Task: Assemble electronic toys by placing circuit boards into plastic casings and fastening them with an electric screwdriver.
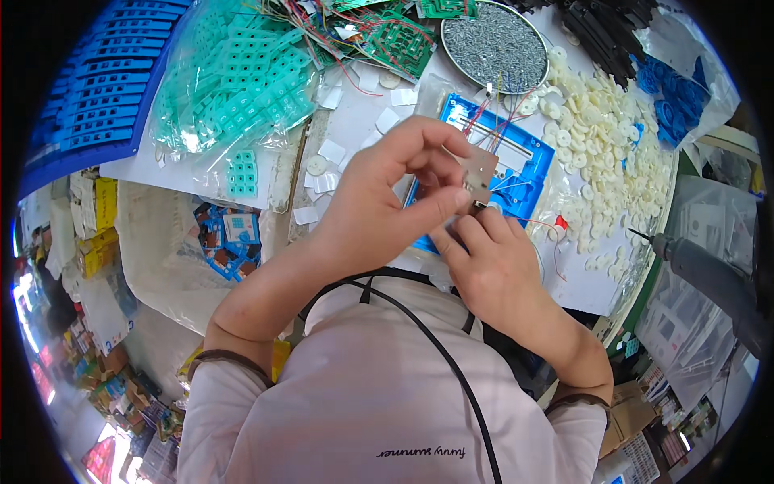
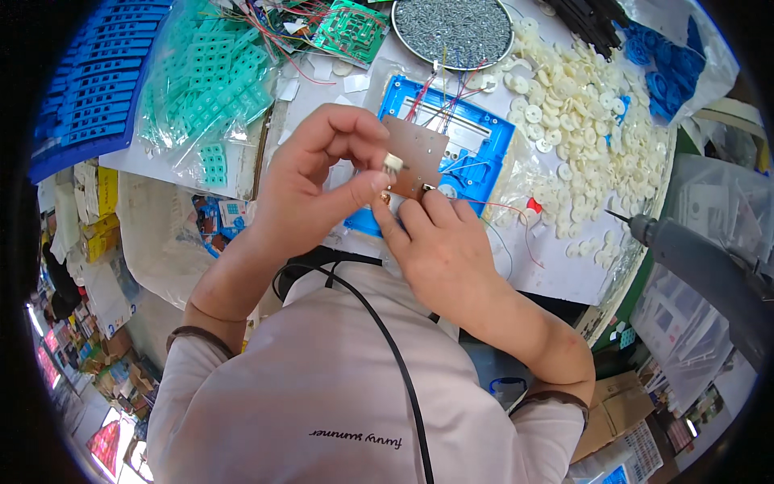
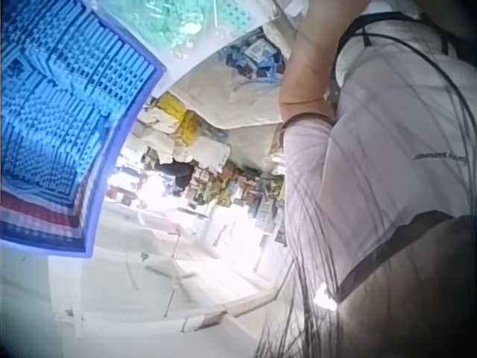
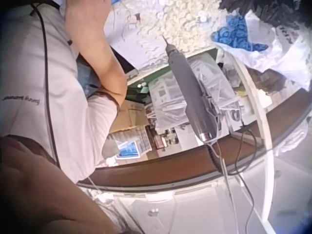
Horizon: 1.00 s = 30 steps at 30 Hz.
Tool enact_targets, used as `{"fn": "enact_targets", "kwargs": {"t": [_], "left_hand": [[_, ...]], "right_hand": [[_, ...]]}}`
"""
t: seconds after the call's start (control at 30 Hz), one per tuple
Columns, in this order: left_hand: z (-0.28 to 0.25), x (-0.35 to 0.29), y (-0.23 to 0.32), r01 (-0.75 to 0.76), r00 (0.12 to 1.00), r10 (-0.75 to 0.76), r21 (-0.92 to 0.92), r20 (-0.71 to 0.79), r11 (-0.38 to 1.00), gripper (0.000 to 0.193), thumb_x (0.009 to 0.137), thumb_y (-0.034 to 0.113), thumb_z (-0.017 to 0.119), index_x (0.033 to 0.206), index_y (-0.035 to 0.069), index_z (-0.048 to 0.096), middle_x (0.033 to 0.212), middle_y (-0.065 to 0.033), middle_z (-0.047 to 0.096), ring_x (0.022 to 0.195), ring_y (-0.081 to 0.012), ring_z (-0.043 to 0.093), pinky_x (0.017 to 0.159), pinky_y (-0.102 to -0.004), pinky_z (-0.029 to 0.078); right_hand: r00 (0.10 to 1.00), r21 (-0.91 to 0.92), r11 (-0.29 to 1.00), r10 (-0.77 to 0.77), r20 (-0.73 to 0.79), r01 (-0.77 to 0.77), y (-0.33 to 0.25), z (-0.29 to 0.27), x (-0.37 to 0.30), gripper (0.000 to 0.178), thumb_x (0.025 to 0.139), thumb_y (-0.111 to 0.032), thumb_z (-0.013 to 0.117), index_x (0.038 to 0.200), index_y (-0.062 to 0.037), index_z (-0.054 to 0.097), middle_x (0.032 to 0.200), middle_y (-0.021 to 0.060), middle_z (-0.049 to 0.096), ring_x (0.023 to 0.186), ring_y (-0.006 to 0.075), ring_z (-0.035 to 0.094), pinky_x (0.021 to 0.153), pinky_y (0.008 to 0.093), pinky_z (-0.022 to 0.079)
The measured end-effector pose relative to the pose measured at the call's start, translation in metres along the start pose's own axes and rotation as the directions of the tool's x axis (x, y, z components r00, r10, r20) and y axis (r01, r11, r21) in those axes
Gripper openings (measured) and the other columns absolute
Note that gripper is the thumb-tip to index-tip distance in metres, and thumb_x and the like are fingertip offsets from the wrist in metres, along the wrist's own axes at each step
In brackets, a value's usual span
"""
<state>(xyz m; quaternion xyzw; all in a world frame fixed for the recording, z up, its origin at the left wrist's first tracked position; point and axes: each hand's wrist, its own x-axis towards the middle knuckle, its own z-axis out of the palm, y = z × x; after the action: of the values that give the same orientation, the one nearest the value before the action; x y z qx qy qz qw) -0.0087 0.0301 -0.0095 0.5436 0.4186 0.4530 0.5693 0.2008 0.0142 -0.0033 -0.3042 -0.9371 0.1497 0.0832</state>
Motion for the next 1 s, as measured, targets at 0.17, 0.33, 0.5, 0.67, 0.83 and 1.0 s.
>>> {"fn": "enact_targets", "kwargs": {"t": [0.17, 0.33, 0.5, 0.67, 0.83, 1.0], "left_hand": [[0.011, -0.007, 0.019, 0.023, 0.988, -0.042, 0.128, 0.147, 0.991, 0.039, 0.092, -0.005, 0.066, 0.128, 0.002, 0.052, 0.095, -0.0019, 0.063, 0.087, -0.0067, 0.057, 0.079, -0.0242, 0.048], [0.023, 0.000, 0.009, 0.088, 0.950, -0.099, 0.049, 0.297, 0.995, 0.039, 0.092, -0.002, 0.068, 0.128, 0.002, 0.052, 0.097, -0.0032, 0.065, 0.091, -0.0095, 0.062, 0.080, -0.0255, 0.049], [0.030, 0.001, 0.008, -0.097, 0.975, 0.023, 0.331, 0.221, 0.939, 0.036, 0.086, 0.001, 0.072, 0.119, 0.003, 0.058, 0.101, -0.0069, 0.065, 0.095, -0.0184, 0.064, 0.080, -0.0310, 0.051], [0.024, -0.020, -0.008, -0.418, 0.880, 0.184, 0.533, 0.437, 0.735, 0.031, 0.077, 0.008, 0.079, 0.104, 0.006, 0.064, 0.097, -0.0101, 0.062, 0.087, -0.0314, 0.060, 0.074, -0.0407, 0.050], [0.023, -0.030, -0.029, -0.549, 0.820, 0.254, 0.576, 0.514, 0.606, 0.025, 0.075, 0.007, 0.076, 0.097, 0.007, 0.066, 0.089, -0.0082, 0.059, 0.081, -0.0291, 0.058, 0.070, -0.0398, 0.048], [0.020, -0.029, -0.030, -0.559, 0.817, 0.251, 0.604, 0.520, 0.568, 0.024, 0.073, 0.008, 0.074, 0.095, 0.009, 0.066, 0.080, -0.0058, 0.052, 0.076, -0.0280, 0.056, 0.066, -0.0388, 0.047]], "right_hand": [[0.985, 0.288, 0.957, 0.013, -0.173, 0.038, 0.021, -0.019, -0.021, 0.044, 0.066, 0.000, 0.071, 0.110, -0.0048, 0.071, 0.107, 0.0085, 0.062, 0.092, 0.0281, 0.060, 0.075, 0.0393, 0.051], [0.895, 0.210, 0.977, 0.127, -0.427, -0.038, 0.020, -0.020, -0.027, 0.044, 0.072, 0.000, 0.079, 0.115, -0.0051, 0.072, 0.098, 0.0095, 0.067, 0.086, 0.0308, 0.063, 0.072, 0.0398, 0.054], [0.897, 0.241, 0.963, 0.207, -0.390, -0.117, 0.020, -0.011, -0.041, 0.036, 0.073, -0.003, 0.082, 0.108, -0.0060, 0.074, 0.088, 0.0064, 0.067, 0.078, 0.0257, 0.062, 0.062, 0.0348, 0.052], [0.933, 0.356, 0.917, 0.276, -0.232, -0.183, 0.015, -0.010, -0.062, 0.022, 0.073, -0.005, 0.082, 0.093, -0.0068, 0.074, 0.082, 0.0038, 0.064, 0.071, 0.0239, 0.057, 0.057, 0.0360, 0.047], [0.965, 0.160, 0.975, 0.182, -0.191, -0.152, 0.007, -0.011, -0.057, 0.021, 0.072, -0.008, 0.083, 0.091, -0.0063, 0.073, 0.079, 0.0038, 0.062, 0.071, 0.0246, 0.057, 0.058, 0.0366, 0.047], [0.979, 0.214, 0.968, 0.161, -0.128, -0.131, 0.016, -0.013, -0.051, 0.019, 0.072, -0.009, 0.082, 0.089, -0.0075, 0.073, 0.076, 0.0027, 0.059, 0.070, 0.0239, 0.055, 0.058, 0.0369, 0.045]]}}
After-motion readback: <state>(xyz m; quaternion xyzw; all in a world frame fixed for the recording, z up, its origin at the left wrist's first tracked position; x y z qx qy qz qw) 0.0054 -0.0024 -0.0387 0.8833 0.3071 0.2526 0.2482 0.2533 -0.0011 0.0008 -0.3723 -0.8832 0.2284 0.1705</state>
